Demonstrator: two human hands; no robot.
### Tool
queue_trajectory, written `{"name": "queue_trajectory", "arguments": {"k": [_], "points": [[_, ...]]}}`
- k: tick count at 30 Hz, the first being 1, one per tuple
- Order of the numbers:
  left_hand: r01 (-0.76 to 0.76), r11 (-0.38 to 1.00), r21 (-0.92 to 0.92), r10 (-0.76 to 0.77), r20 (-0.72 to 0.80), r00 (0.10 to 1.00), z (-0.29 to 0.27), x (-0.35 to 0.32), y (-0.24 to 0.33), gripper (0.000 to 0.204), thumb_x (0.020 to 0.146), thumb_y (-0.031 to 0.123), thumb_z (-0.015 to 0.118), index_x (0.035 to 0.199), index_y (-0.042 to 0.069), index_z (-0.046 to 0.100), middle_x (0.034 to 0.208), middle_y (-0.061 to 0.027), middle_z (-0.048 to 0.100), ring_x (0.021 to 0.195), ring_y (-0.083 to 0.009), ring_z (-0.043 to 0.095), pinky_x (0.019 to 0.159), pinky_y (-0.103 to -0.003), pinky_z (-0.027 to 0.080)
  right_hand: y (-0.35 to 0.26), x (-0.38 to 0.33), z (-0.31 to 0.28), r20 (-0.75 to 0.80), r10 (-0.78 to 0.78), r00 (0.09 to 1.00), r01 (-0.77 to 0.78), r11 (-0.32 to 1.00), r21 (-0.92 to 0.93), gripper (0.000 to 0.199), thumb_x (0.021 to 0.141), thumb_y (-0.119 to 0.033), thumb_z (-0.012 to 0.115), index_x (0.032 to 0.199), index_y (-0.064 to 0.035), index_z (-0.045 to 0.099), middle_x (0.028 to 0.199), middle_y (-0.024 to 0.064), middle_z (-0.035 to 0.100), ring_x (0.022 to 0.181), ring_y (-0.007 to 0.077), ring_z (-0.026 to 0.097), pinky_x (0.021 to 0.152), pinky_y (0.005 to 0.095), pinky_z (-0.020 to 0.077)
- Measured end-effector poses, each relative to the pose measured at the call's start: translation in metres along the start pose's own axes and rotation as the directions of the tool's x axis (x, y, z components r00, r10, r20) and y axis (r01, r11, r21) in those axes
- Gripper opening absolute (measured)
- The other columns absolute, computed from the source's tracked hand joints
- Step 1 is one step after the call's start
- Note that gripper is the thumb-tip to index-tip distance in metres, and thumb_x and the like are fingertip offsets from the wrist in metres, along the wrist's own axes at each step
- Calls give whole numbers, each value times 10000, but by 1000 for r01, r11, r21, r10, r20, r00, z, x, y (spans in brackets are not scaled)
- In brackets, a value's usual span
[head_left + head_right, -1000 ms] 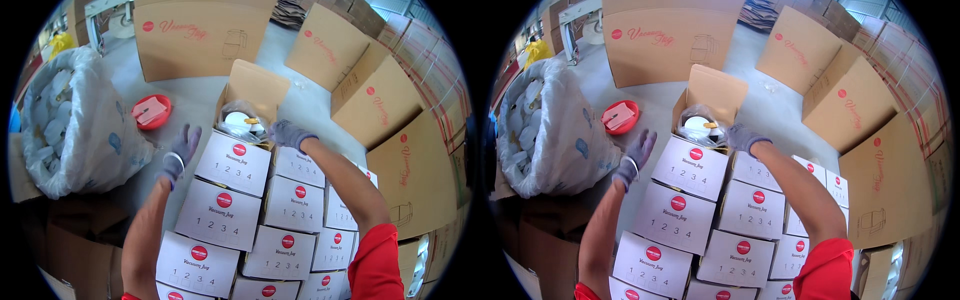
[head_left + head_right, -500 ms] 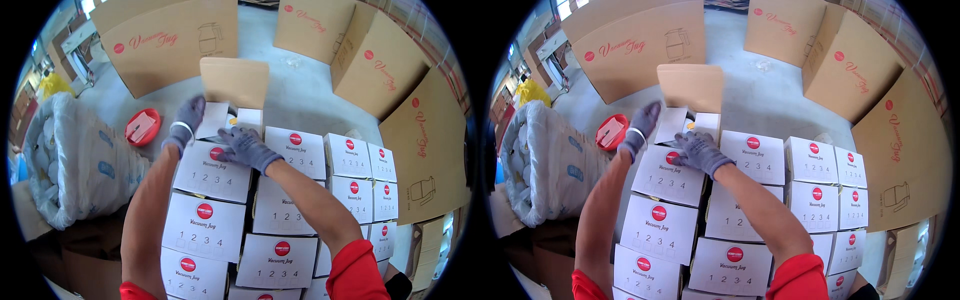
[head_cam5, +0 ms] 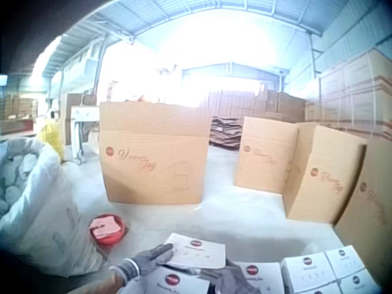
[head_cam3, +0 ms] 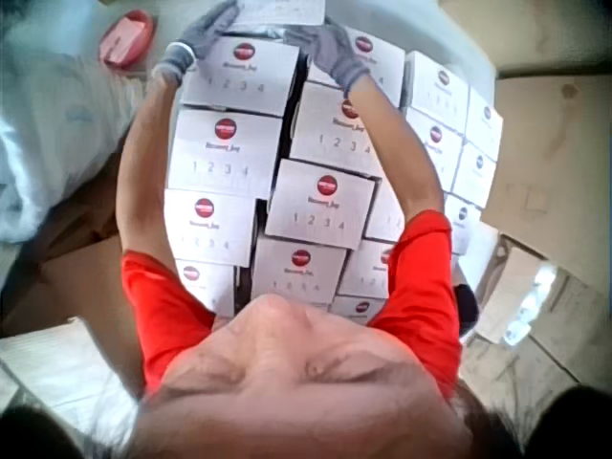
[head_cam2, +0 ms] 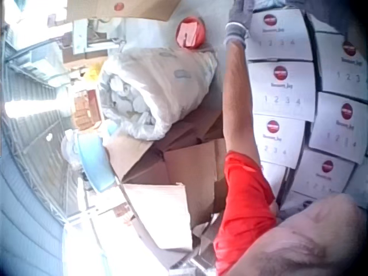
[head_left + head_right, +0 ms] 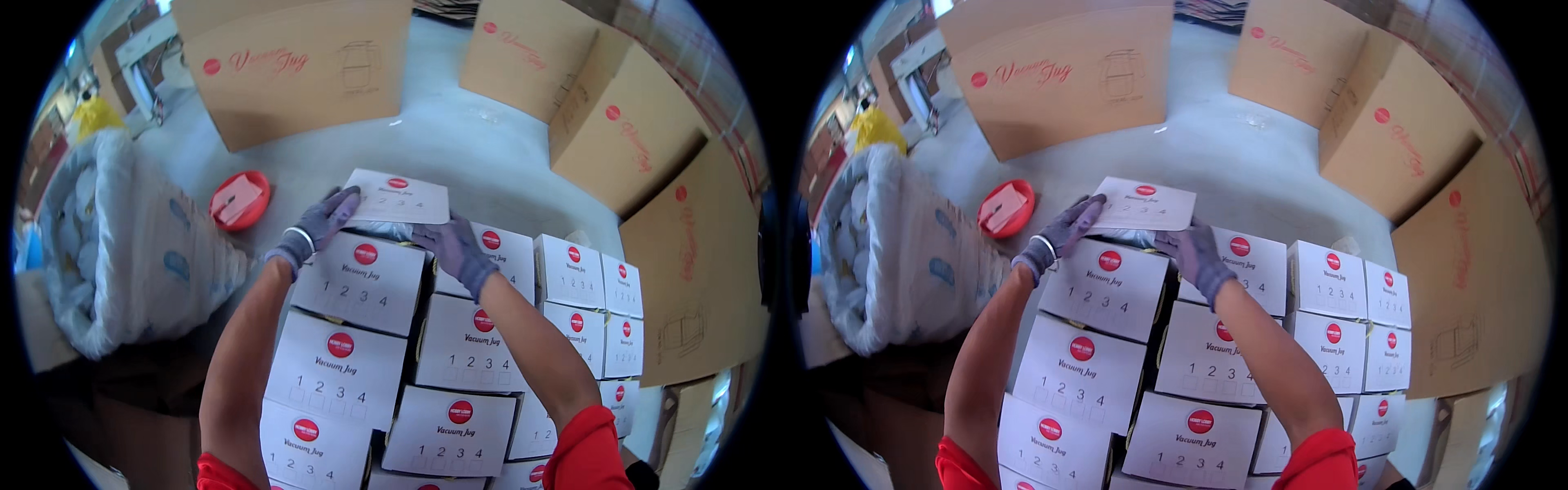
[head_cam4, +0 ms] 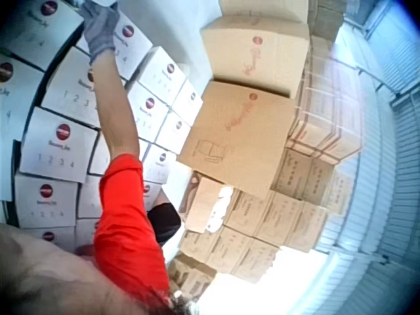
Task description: The person assembles white ceramic vacuum jugs by inserting a lid and a small wooden handle into the body. They then wrap each assembled jug in a clear plastic bag and place it into a small white retail box. The person closes the boxes, stacks them, and marks them with a marker before moving them into a larger shipping carton.
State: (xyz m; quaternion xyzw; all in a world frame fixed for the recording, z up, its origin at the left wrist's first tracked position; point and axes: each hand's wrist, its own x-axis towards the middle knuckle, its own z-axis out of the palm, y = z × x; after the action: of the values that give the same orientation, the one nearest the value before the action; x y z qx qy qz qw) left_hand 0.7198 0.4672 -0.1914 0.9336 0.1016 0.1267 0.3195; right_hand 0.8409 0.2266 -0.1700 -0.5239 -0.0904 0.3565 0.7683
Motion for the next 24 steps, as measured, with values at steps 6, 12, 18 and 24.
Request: {"name": "queue_trajectory", "arguments": {"k": [6, 12, 18, 24], "points": [[153, 988, -19, -149, 114, 982, -21, -12, 44, 628, 960, 475, 512, 1470, 136, 372, 1431, -203, 454, 1308, -334, 461, 1078, -337, 352, -27, -37, -12, 37, -190, 981, 194, 964, -182, 321, 910, -142, 591, 1183, 19, 537, 1057, 133, 632, 952, 233, 629, 898, 381, 511], [144, 903, 404, -212, 128, 969, 8, -1, 5, 726, 906, 471, 539, 1524, 269, 217, 1481, -217, 363, 1186, -401, 548, 1009, -449, 443, 8, -13, -30, 512, -287, 809, 364, -440, -821, 381, 907, -203, 588, 1233, -8, 561, 1125, 129, 627, 987, 215, 605, 885, 415, 470], [-39, 734, 677, 1, 57, 998, 25, -26, 51, 636, 936, 433, 464, 1430, 42, 380, 1460, -227, 379, 1377, -385, 327, 1136, -526, 214, -4, -29, -16, 320, -45, 946, 264, -462, -847, 351, 898, -263, 584, 1144, -14, 588, 1252, 161, 566, 1132, 306, 559, 972, 456, 424], [25, 888, 459, 43, -137, 990, 47, -53, 59, 604, 975, 406, 376, 1435, 15, 367, 1495, -241, 312, 1390, -389, 304, 1146, -529, 194, -10, -55, -7, 663, -325, 675, 425, -563, -709, 527, 849, -299, 632, 1244, 38, 541, 1269, 247, 523, 1214, 391, 470, 1065, 502, 315]]}}
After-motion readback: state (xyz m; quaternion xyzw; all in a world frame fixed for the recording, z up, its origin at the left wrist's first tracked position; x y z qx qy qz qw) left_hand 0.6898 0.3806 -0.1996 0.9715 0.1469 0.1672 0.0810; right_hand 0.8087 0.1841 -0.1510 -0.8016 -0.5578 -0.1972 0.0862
